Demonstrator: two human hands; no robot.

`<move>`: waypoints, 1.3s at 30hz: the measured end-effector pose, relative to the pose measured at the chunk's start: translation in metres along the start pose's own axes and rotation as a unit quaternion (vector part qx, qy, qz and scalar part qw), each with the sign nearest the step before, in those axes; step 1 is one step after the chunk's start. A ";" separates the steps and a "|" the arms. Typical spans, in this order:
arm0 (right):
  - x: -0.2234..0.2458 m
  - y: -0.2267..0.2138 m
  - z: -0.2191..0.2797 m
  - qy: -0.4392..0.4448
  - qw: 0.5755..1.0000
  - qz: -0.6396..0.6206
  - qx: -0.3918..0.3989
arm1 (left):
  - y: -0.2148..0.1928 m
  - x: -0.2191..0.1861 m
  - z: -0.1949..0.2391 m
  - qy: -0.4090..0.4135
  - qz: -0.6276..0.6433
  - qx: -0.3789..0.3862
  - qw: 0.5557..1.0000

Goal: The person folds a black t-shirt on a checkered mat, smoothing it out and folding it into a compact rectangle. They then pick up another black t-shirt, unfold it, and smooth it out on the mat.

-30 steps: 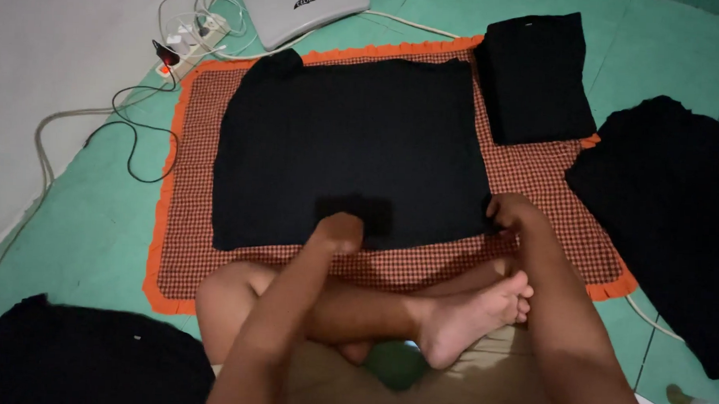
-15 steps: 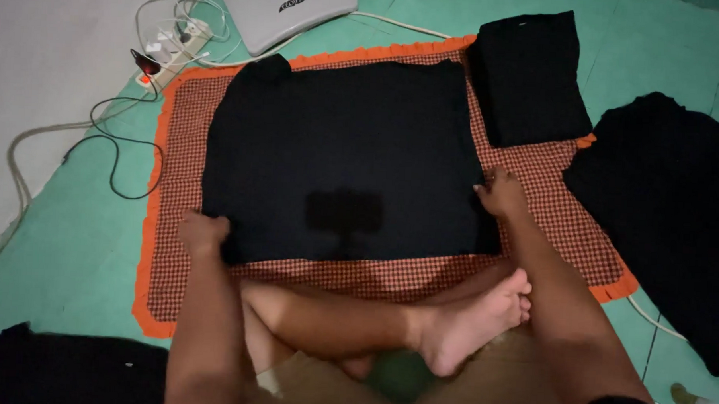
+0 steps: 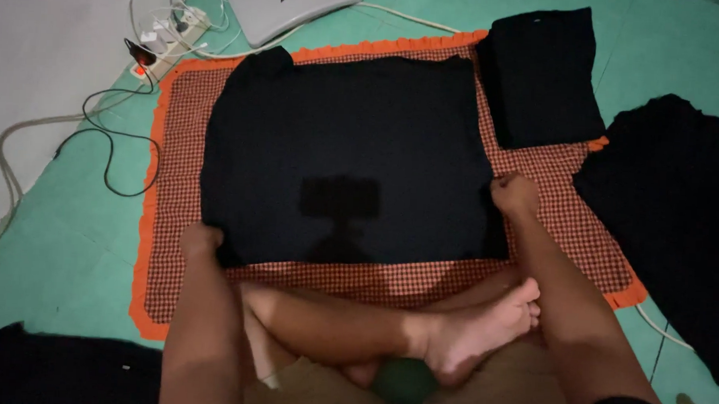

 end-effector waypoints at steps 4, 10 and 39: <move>0.022 -0.013 0.028 -0.001 1.000 0.026 -0.005 | 0.001 0.010 0.001 -0.013 0.026 0.024 0.999; 0.142 -0.077 0.129 -0.421 0.868 0.029 -0.262 | -0.001 0.017 -0.012 -0.036 0.097 0.033 0.994; 0.116 -0.001 0.105 -0.240 0.937 0.222 0.121 | -0.054 -0.011 0.131 0.035 0.281 0.249 0.926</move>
Point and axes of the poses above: each hand's wrist, its own z-axis away from the middle knuckle, its own y-axis out of the palm, x = y × z, the point moved 7 cm from there along -z, towards the middle knuckle, and after that the axes turned 7 degrees about x, right-handed, at the moved point
